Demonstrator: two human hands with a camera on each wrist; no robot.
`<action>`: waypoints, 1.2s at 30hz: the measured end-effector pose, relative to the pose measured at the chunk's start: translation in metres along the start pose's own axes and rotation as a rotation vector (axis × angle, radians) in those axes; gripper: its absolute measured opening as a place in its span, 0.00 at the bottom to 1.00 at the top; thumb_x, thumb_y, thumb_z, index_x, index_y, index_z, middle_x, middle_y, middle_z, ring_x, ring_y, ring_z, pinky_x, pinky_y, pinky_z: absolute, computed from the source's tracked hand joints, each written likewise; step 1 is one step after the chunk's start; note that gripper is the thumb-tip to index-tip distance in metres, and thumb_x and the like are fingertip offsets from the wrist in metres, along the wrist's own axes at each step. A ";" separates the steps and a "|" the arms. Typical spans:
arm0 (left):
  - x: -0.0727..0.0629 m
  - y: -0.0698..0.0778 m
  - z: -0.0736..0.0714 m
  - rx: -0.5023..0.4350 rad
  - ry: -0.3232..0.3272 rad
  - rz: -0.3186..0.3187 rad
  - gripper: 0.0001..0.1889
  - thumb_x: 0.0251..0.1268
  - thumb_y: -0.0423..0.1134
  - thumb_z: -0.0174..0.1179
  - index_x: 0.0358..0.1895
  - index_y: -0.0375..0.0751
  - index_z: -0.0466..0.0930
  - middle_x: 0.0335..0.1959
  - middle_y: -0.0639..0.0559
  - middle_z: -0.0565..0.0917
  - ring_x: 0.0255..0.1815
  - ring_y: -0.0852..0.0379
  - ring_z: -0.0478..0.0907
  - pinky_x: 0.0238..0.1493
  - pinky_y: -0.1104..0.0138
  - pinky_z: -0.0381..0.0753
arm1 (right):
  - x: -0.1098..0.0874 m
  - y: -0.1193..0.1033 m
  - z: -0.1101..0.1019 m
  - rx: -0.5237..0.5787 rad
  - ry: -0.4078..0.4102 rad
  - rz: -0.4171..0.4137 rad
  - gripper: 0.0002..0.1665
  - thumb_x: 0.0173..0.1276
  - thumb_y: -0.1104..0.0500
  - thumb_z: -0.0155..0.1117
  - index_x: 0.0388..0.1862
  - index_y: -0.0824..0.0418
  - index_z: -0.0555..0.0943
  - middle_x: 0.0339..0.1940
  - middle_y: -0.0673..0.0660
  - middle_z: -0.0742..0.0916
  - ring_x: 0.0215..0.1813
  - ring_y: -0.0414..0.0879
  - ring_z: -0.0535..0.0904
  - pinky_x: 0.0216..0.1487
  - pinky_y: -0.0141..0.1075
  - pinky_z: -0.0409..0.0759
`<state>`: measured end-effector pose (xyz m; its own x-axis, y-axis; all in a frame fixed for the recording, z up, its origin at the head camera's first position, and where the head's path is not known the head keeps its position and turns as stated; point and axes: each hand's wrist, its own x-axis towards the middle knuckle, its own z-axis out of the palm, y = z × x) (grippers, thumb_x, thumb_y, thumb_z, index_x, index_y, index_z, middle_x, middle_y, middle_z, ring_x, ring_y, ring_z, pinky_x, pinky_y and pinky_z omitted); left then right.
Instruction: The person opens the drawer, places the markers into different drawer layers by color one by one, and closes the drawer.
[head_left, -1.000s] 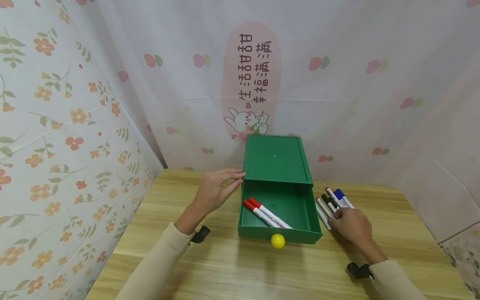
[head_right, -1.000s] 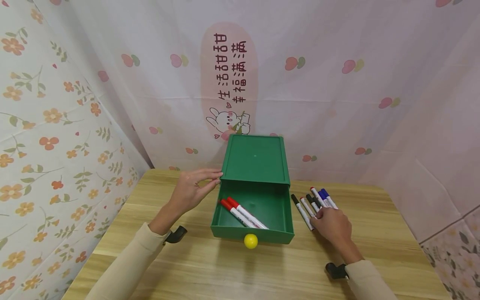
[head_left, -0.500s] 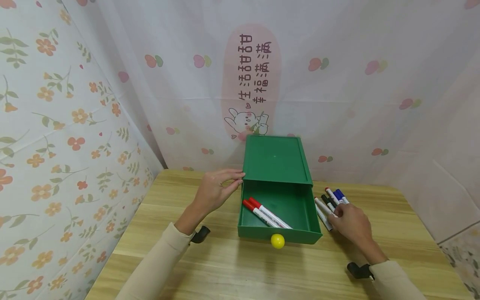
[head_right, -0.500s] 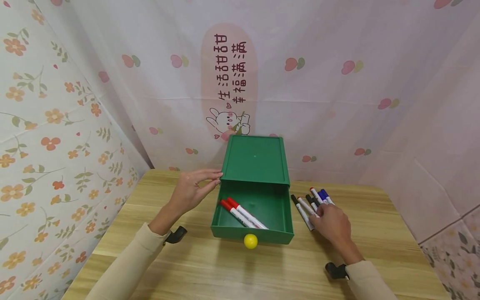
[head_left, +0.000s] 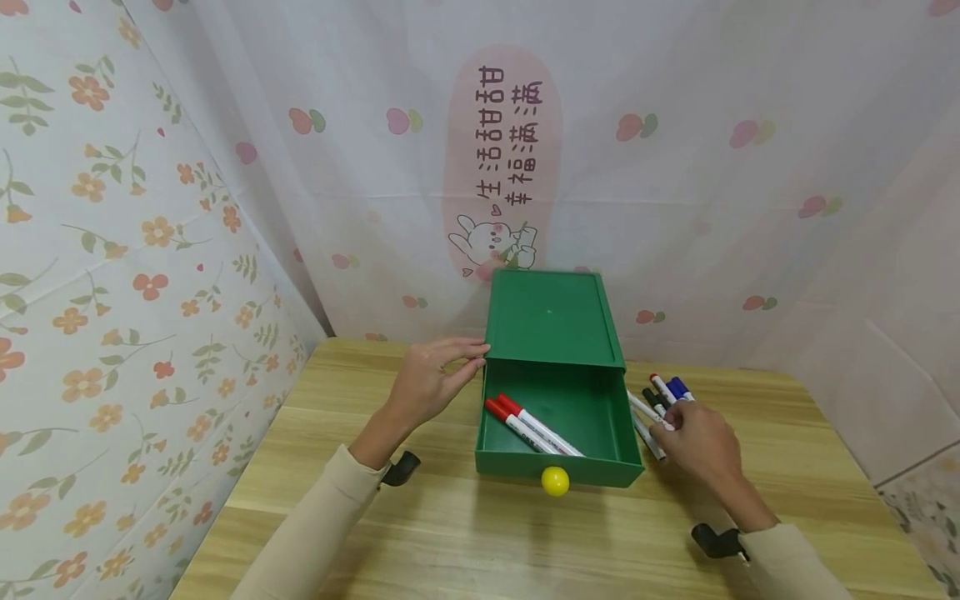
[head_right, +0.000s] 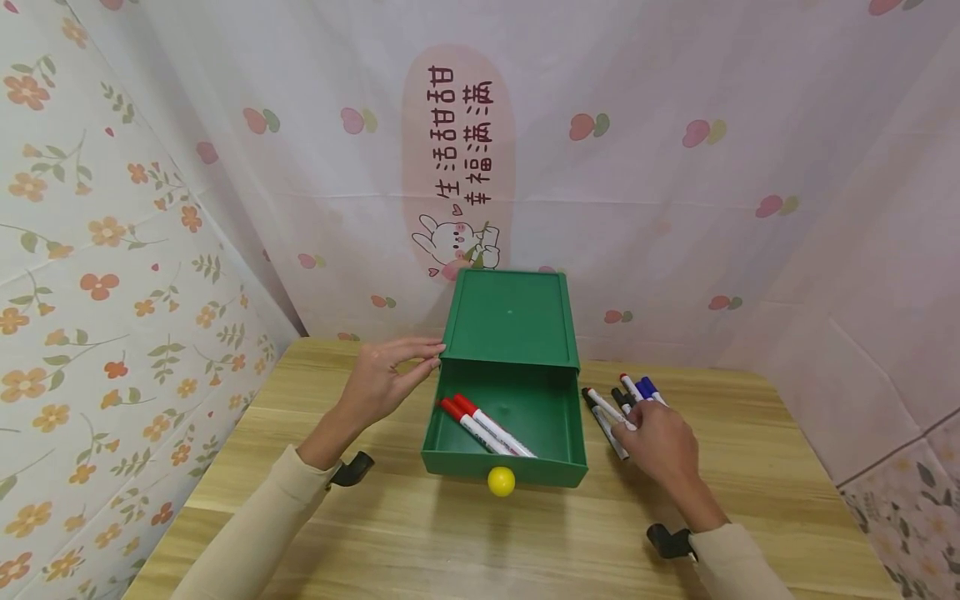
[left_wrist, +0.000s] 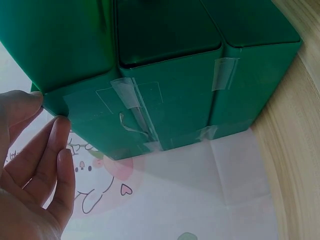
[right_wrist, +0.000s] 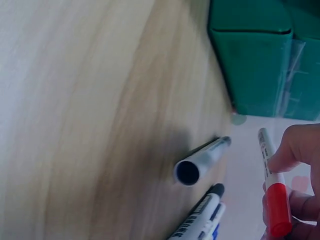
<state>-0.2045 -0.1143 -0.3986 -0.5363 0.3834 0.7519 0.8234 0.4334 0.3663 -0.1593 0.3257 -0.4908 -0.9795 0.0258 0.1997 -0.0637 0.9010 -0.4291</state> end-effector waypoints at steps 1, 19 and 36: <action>0.000 0.000 0.000 0.005 0.001 0.001 0.12 0.69 0.30 0.77 0.53 0.35 0.95 0.51 0.43 0.94 0.52 0.45 0.93 0.39 0.58 0.92 | 0.000 -0.002 -0.001 -0.002 0.009 -0.005 0.13 0.69 0.54 0.73 0.33 0.62 0.82 0.27 0.55 0.81 0.27 0.50 0.73 0.22 0.41 0.69; 0.001 0.000 0.000 0.005 -0.007 -0.013 0.12 0.69 0.29 0.77 0.53 0.35 0.94 0.52 0.43 0.94 0.52 0.46 0.93 0.24 0.63 0.82 | -0.007 -0.026 -0.026 -0.007 0.126 -0.059 0.10 0.63 0.56 0.74 0.33 0.61 0.83 0.24 0.51 0.80 0.23 0.47 0.71 0.19 0.41 0.67; -0.001 0.000 0.000 0.007 -0.002 -0.013 0.11 0.70 0.30 0.76 0.53 0.35 0.95 0.52 0.43 0.94 0.53 0.46 0.93 0.44 0.57 0.93 | -0.014 -0.051 -0.055 -0.047 0.188 -0.130 0.10 0.59 0.56 0.74 0.29 0.59 0.81 0.25 0.51 0.79 0.23 0.46 0.70 0.19 0.40 0.65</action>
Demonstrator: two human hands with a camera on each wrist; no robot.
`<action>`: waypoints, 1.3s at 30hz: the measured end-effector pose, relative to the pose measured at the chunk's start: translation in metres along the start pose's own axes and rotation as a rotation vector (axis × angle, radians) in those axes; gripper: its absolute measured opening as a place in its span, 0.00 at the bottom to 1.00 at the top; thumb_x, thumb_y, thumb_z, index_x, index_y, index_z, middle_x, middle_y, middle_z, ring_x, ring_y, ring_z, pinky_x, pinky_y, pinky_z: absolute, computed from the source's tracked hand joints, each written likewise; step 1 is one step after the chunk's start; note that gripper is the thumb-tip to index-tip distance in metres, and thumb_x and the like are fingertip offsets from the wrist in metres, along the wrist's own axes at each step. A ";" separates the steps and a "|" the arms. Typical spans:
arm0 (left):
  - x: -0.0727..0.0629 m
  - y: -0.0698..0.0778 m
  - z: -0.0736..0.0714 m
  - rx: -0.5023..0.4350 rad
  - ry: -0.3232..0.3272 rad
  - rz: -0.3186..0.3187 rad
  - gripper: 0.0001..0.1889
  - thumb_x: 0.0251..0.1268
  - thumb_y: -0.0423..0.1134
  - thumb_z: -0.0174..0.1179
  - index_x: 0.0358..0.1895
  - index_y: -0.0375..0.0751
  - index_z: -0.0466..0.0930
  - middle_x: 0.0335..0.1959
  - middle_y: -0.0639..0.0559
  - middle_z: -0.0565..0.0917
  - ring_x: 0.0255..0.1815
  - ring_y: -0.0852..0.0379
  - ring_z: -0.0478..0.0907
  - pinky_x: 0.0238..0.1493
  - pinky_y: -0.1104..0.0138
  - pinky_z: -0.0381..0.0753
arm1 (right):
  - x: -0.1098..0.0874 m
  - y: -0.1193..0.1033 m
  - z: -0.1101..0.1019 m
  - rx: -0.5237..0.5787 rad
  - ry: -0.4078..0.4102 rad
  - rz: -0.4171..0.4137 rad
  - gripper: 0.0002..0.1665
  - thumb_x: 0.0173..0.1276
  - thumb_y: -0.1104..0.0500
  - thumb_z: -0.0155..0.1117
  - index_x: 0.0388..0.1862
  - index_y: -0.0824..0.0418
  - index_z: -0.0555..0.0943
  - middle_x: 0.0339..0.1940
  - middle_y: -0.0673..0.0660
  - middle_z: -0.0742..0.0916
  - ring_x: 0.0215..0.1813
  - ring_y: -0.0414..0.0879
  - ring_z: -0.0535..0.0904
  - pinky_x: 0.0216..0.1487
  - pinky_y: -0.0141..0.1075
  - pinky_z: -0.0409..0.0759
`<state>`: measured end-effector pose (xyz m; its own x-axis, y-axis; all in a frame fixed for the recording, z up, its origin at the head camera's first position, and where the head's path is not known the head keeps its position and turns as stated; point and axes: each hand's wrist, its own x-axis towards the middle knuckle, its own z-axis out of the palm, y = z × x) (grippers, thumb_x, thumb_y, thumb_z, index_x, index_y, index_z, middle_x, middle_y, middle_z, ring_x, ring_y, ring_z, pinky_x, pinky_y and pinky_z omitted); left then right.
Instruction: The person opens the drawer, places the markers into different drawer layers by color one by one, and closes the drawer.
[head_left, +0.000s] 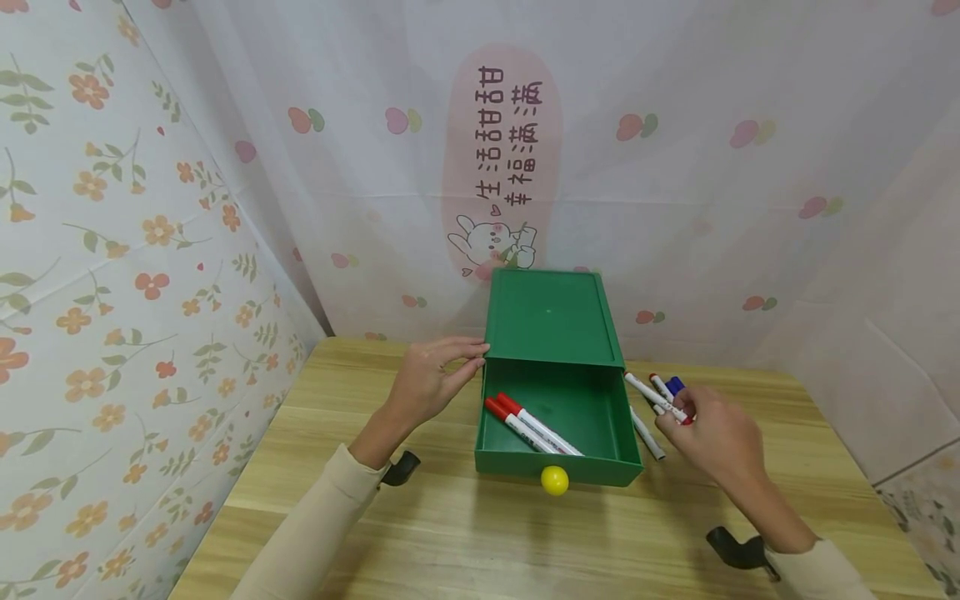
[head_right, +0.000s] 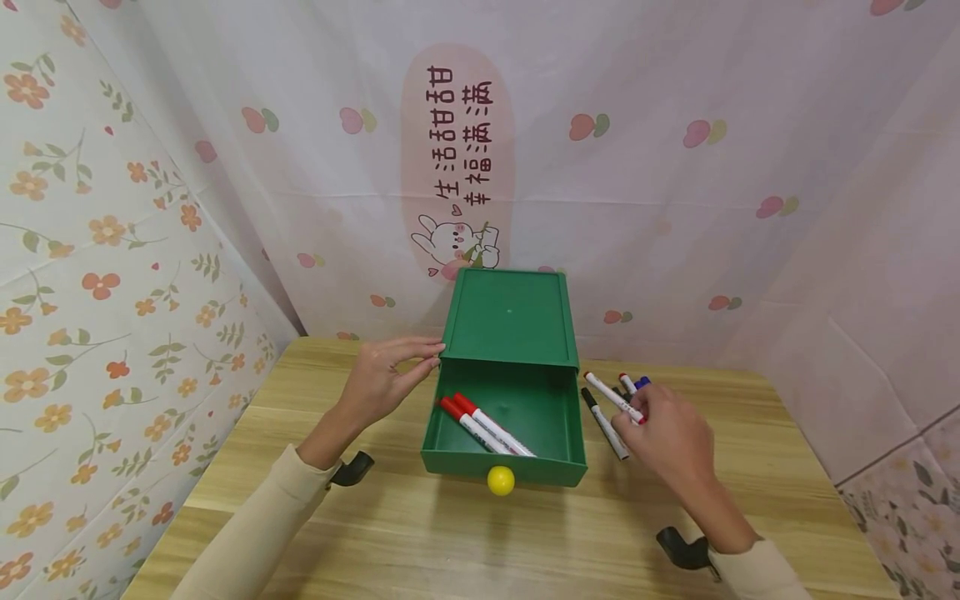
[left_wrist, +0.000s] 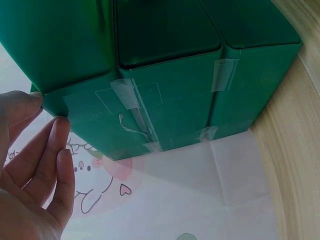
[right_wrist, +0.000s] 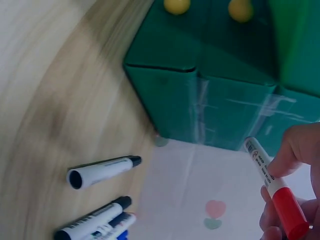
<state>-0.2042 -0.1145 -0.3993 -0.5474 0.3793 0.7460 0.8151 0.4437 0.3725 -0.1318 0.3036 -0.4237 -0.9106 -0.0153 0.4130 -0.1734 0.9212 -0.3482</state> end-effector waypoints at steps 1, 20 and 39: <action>0.000 0.000 0.000 -0.001 0.001 0.001 0.11 0.70 0.30 0.76 0.53 0.35 0.95 0.52 0.43 0.94 0.53 0.46 0.93 0.45 0.56 0.93 | 0.000 -0.002 -0.002 -0.001 0.005 -0.005 0.10 0.59 0.56 0.74 0.29 0.58 0.81 0.25 0.51 0.79 0.23 0.46 0.70 0.19 0.40 0.65; 0.001 0.002 0.000 -0.005 -0.002 -0.009 0.11 0.70 0.30 0.76 0.53 0.35 0.94 0.52 0.43 0.93 0.53 0.45 0.93 0.41 0.55 0.93 | 0.005 -0.029 -0.037 -0.034 0.080 -0.090 0.10 0.56 0.56 0.73 0.33 0.61 0.84 0.26 0.50 0.81 0.27 0.45 0.72 0.21 0.38 0.67; 0.000 0.001 -0.001 -0.004 -0.004 0.009 0.11 0.70 0.30 0.76 0.53 0.34 0.94 0.52 0.42 0.93 0.52 0.45 0.93 0.44 0.55 0.93 | -0.001 -0.054 -0.064 -0.063 0.160 -0.159 0.12 0.54 0.55 0.73 0.34 0.61 0.85 0.26 0.49 0.82 0.28 0.45 0.72 0.21 0.37 0.65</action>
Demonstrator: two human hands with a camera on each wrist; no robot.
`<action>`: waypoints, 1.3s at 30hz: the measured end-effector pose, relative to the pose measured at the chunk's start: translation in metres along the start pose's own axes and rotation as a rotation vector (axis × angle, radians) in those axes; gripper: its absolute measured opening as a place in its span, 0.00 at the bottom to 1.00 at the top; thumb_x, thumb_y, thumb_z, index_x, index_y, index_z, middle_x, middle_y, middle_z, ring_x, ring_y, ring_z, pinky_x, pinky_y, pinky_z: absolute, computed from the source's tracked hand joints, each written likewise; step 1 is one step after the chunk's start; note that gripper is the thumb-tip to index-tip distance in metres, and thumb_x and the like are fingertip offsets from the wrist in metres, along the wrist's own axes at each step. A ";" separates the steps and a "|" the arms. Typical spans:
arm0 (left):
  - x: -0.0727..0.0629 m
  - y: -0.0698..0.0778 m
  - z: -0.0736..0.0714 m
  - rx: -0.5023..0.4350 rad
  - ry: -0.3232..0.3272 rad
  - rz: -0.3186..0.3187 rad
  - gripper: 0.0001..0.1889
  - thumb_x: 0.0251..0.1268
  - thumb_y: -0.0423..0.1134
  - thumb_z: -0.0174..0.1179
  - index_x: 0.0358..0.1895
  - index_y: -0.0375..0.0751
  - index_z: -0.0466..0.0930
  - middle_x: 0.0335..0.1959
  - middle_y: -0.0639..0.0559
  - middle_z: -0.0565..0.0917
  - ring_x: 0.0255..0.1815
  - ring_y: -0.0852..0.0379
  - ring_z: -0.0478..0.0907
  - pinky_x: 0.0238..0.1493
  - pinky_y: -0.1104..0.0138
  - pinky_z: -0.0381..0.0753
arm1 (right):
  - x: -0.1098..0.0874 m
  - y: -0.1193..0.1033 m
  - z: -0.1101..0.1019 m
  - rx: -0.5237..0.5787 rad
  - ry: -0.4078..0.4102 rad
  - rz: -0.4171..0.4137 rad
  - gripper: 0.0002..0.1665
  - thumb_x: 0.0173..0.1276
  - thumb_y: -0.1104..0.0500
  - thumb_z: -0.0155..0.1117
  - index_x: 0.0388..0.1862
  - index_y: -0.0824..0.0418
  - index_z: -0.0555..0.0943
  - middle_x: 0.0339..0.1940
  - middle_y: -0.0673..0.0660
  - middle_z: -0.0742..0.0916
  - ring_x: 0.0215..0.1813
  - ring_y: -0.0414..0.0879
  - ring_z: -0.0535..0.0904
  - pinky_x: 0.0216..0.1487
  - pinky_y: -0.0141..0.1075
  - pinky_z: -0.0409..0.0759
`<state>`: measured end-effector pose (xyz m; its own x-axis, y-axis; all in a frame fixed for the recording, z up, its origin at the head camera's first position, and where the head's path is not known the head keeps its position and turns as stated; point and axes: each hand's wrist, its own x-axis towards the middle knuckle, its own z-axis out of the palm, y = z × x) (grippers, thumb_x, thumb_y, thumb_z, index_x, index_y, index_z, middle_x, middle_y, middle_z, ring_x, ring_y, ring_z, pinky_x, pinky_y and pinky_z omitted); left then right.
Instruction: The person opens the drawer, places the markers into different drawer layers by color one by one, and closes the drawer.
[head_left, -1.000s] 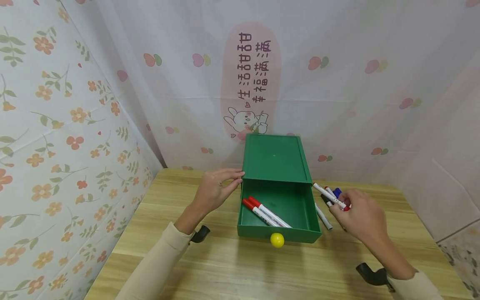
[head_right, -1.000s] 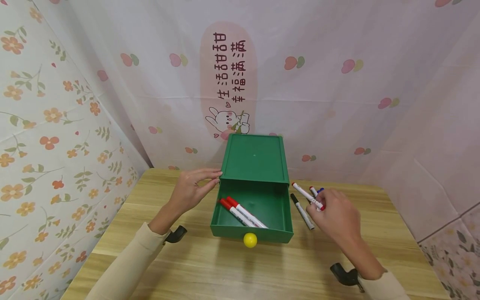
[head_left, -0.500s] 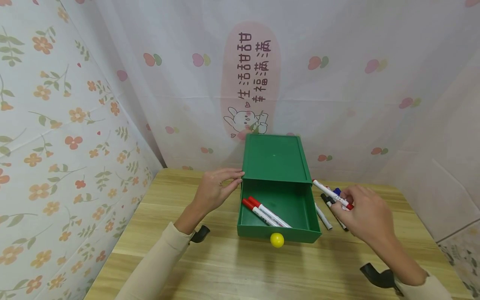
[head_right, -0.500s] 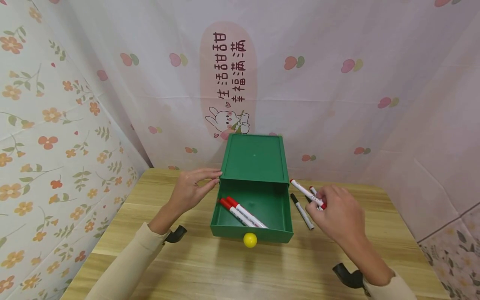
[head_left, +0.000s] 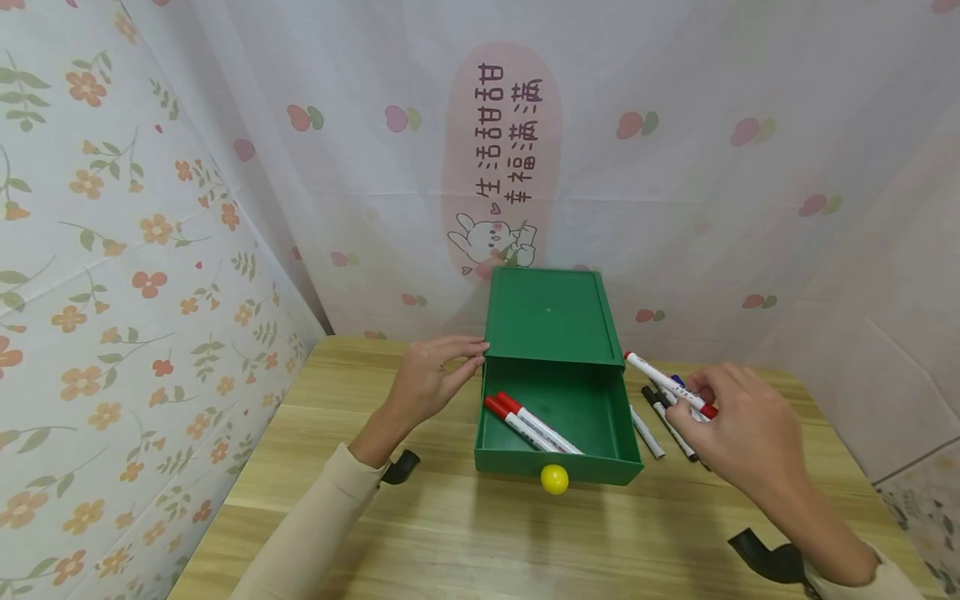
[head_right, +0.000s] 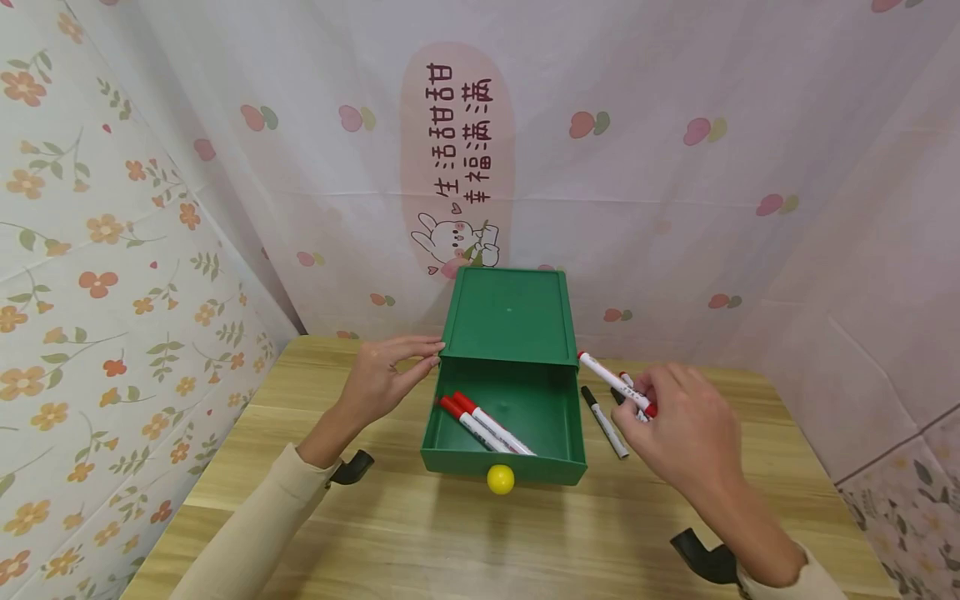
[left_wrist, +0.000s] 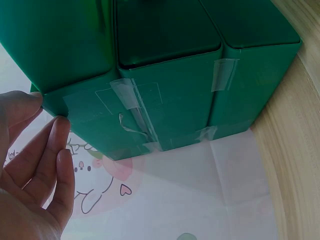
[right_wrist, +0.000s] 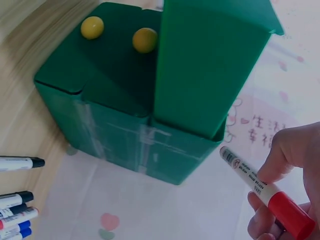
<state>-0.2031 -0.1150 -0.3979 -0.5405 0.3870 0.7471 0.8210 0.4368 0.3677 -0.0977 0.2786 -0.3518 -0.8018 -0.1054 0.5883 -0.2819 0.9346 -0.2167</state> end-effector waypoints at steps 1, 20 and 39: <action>0.000 0.000 0.000 0.001 -0.001 0.000 0.11 0.70 0.30 0.76 0.53 0.34 0.94 0.52 0.42 0.93 0.52 0.45 0.93 0.45 0.55 0.93 | 0.000 -0.001 -0.001 0.000 0.006 -0.005 0.12 0.54 0.55 0.73 0.34 0.61 0.85 0.27 0.49 0.82 0.28 0.45 0.72 0.22 0.37 0.65; 0.000 -0.001 0.000 -0.001 0.002 0.000 0.11 0.70 0.30 0.76 0.53 0.34 0.94 0.52 0.42 0.94 0.52 0.46 0.93 0.26 0.70 0.80 | 0.009 -0.042 -0.014 0.007 0.077 -0.191 0.08 0.53 0.55 0.66 0.31 0.57 0.86 0.28 0.46 0.83 0.31 0.44 0.75 0.21 0.36 0.70; 0.000 -0.002 0.000 -0.001 0.008 0.011 0.12 0.69 0.30 0.77 0.53 0.34 0.94 0.51 0.42 0.94 0.52 0.45 0.93 0.23 0.69 0.77 | 0.026 -0.063 0.000 -0.018 -0.106 -0.299 0.06 0.56 0.56 0.71 0.32 0.56 0.84 0.31 0.47 0.82 0.33 0.44 0.73 0.22 0.36 0.71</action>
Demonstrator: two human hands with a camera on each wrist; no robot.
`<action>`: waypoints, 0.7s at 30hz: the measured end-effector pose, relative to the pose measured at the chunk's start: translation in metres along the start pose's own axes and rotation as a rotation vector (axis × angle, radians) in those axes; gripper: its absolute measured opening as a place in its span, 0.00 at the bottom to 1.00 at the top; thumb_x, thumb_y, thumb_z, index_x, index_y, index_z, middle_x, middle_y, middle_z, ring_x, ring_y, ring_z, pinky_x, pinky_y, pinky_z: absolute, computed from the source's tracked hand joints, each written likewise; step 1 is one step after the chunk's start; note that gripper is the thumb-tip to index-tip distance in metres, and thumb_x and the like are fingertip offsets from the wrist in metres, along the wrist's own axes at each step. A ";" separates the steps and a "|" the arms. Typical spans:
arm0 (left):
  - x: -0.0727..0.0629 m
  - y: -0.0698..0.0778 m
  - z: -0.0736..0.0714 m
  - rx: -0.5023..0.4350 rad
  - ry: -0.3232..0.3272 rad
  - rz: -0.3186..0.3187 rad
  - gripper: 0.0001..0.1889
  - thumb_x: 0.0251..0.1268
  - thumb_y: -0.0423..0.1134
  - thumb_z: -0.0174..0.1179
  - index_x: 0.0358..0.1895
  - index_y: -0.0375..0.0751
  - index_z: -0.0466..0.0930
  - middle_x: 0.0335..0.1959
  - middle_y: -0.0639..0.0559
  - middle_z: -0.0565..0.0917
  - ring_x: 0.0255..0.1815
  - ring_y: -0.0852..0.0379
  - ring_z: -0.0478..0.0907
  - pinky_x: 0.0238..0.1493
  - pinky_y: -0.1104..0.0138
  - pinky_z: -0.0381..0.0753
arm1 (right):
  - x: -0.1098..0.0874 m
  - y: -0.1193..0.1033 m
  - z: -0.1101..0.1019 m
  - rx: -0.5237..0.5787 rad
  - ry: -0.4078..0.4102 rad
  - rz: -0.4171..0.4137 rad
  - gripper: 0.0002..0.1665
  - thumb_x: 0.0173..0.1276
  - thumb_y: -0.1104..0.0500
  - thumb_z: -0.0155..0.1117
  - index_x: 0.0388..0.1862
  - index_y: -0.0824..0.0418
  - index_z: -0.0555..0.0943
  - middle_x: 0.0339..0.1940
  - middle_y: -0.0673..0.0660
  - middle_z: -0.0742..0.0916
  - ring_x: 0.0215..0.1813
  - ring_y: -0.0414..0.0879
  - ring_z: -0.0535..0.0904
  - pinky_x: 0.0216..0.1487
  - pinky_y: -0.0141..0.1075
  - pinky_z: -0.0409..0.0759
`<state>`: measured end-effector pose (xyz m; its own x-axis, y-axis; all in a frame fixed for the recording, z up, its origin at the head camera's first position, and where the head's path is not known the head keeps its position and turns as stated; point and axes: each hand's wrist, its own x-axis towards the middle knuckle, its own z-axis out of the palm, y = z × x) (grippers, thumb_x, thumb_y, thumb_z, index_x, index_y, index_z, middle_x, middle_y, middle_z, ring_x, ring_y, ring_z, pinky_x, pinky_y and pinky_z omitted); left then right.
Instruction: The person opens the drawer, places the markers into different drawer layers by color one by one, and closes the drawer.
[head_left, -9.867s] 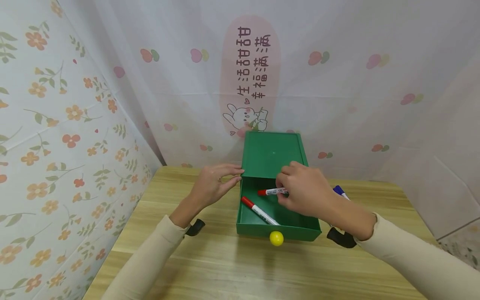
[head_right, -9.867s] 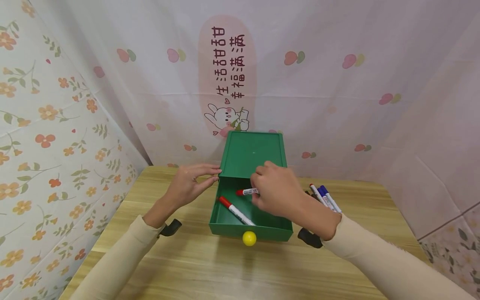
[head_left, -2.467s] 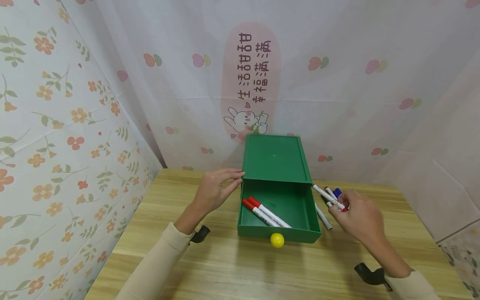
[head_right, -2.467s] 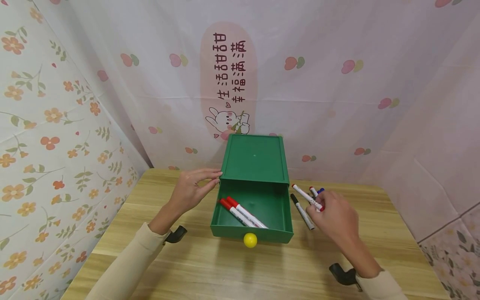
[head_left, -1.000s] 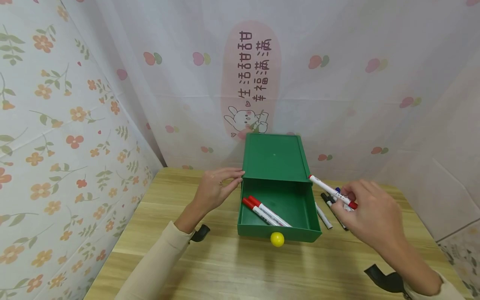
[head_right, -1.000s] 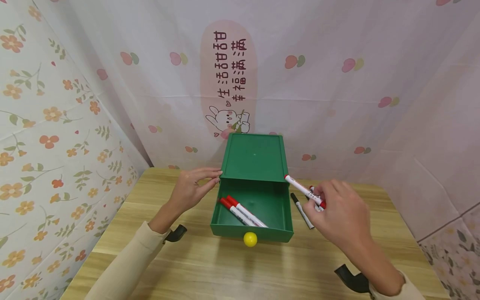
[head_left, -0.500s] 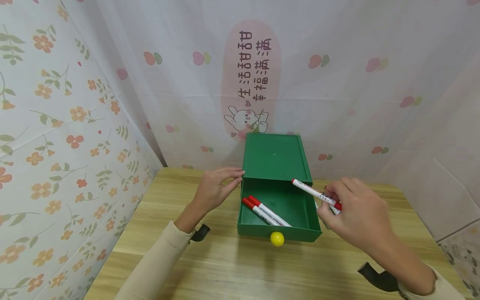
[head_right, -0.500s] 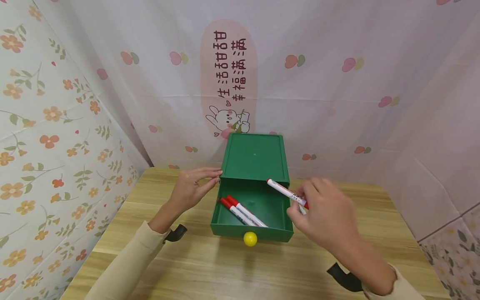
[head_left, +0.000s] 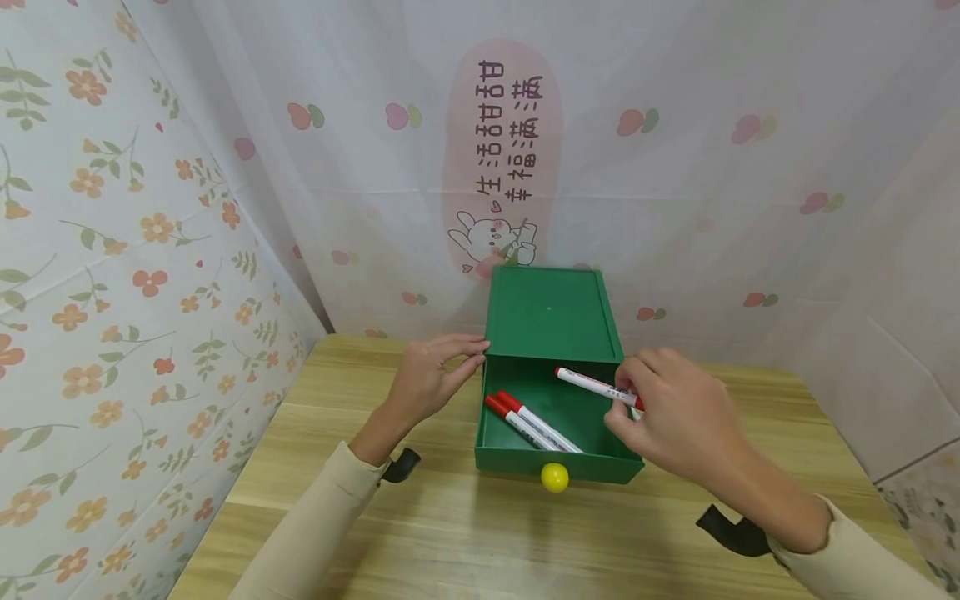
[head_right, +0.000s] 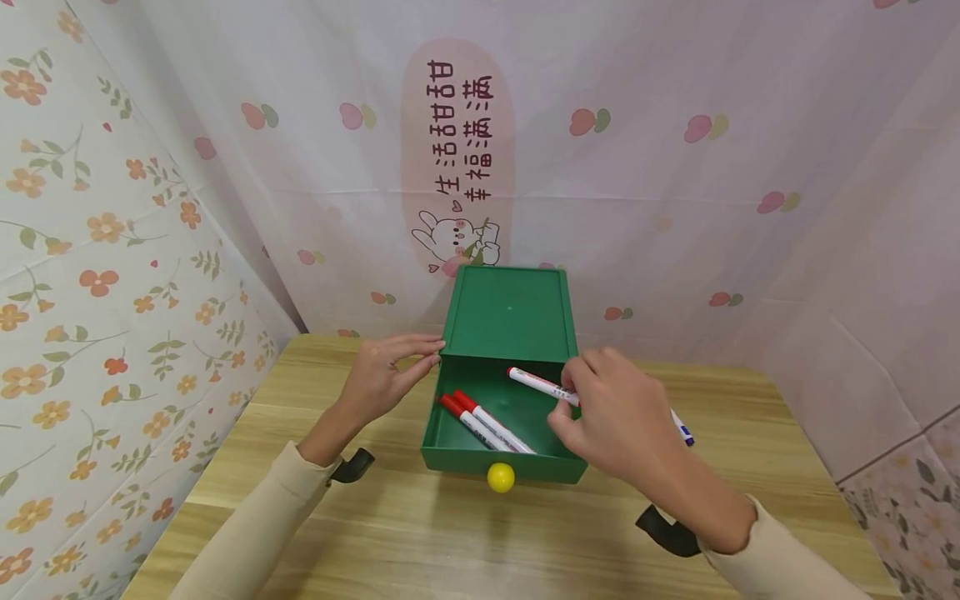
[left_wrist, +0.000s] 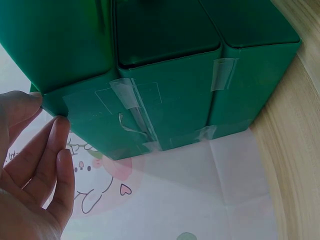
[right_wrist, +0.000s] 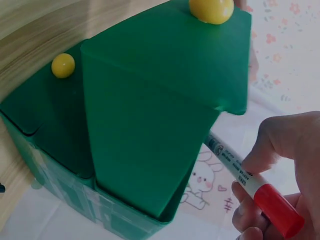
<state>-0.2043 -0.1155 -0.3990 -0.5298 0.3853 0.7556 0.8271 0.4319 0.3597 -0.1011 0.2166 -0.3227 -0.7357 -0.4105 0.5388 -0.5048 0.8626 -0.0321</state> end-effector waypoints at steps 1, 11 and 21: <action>0.000 0.000 0.000 -0.001 0.002 0.001 0.12 0.69 0.30 0.77 0.53 0.34 0.94 0.51 0.42 0.94 0.52 0.45 0.93 0.23 0.69 0.76 | 0.002 0.000 0.001 0.000 -0.013 -0.002 0.06 0.56 0.57 0.71 0.32 0.56 0.84 0.30 0.47 0.81 0.33 0.44 0.73 0.23 0.37 0.71; 0.001 0.001 -0.001 0.002 -0.008 -0.012 0.12 0.70 0.31 0.77 0.53 0.34 0.94 0.51 0.43 0.94 0.53 0.46 0.93 0.31 0.63 0.87 | 0.017 0.001 0.005 -0.009 -0.121 -0.029 0.04 0.57 0.58 0.70 0.29 0.55 0.83 0.28 0.46 0.79 0.31 0.44 0.71 0.20 0.37 0.72; 0.002 0.000 0.000 0.012 -0.013 -0.017 0.12 0.70 0.30 0.76 0.53 0.35 0.94 0.51 0.43 0.94 0.52 0.46 0.93 0.34 0.65 0.89 | 0.042 -0.004 0.003 -0.065 -0.229 -0.150 0.08 0.56 0.61 0.76 0.26 0.53 0.82 0.24 0.45 0.76 0.29 0.43 0.69 0.17 0.36 0.69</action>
<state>-0.2049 -0.1144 -0.3978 -0.5465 0.3880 0.7422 0.8155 0.4482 0.3662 -0.1311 0.1947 -0.3027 -0.7416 -0.5845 0.3292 -0.5910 0.8014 0.0917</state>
